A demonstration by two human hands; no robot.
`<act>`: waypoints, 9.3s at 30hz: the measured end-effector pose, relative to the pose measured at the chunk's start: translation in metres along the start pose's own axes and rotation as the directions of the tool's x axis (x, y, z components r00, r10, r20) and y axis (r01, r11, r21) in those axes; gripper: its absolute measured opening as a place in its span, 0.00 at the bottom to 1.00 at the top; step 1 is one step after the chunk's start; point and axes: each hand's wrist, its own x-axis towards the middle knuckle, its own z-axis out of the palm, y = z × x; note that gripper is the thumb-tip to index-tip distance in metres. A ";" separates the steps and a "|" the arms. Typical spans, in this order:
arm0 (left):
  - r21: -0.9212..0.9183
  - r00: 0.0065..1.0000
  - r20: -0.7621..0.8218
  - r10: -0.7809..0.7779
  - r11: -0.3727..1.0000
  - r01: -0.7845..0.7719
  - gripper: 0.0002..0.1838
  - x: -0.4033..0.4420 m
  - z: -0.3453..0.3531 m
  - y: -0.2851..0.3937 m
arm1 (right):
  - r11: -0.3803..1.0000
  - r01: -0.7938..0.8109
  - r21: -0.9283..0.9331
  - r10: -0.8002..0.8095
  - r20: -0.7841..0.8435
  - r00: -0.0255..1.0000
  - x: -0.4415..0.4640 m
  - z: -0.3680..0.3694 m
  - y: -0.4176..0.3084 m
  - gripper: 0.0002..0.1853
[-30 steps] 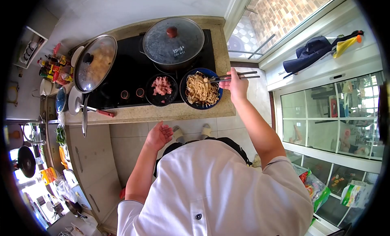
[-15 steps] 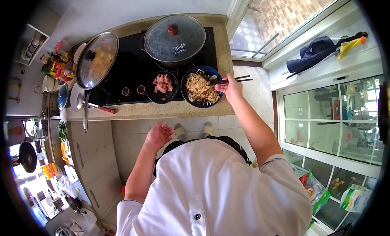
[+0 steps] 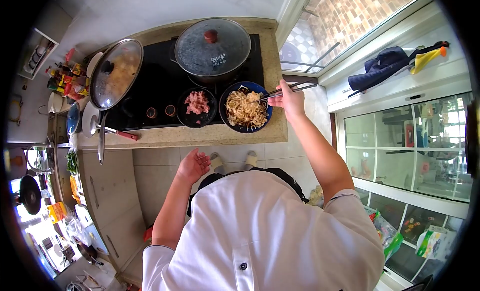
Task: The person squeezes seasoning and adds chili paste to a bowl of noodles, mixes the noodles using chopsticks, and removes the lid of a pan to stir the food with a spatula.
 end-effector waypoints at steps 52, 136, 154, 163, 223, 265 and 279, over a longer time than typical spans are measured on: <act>-0.021 1.000 -0.002 -0.005 1.000 0.005 0.18 0.005 0.010 0.007 | 0.927 -0.283 0.245 0.290 0.008 0.957 0.022 -0.007 0.005 0.20; 0.027 0.999 0.004 -0.039 0.999 0.039 0.16 0.016 0.029 0.003 | 0.928 0.261 -0.266 -0.239 0.114 0.964 -0.015 -0.014 0.025 0.17; 0.013 0.998 -0.002 -0.058 0.998 0.058 0.16 0.021 0.030 0.003 | 0.933 -0.115 0.342 0.111 0.033 0.993 -0.004 -0.014 -0.001 0.19; -0.001 0.999 0.004 -0.046 0.999 0.046 0.18 0.021 0.025 0.005 | 0.896 0.192 -0.399 -0.177 0.075 0.981 -0.030 -0.005 -0.002 0.17; 0.006 0.999 -0.004 -0.052 0.999 0.052 0.17 0.020 0.023 0.003 | 0.991 -0.122 0.053 0.121 0.020 0.992 0.023 0.015 0.065 0.17; -0.013 0.998 0.008 -0.063 0.998 0.063 0.17 0.025 0.021 -0.003 | 0.944 0.218 -0.249 -0.177 0.178 0.968 -0.022 -0.014 0.016 0.16; 0.004 0.998 0.001 -0.055 0.998 0.055 0.16 0.021 0.024 -0.003 | 0.830 -0.271 0.488 0.290 0.038 0.956 0.030 -0.037 0.053 0.15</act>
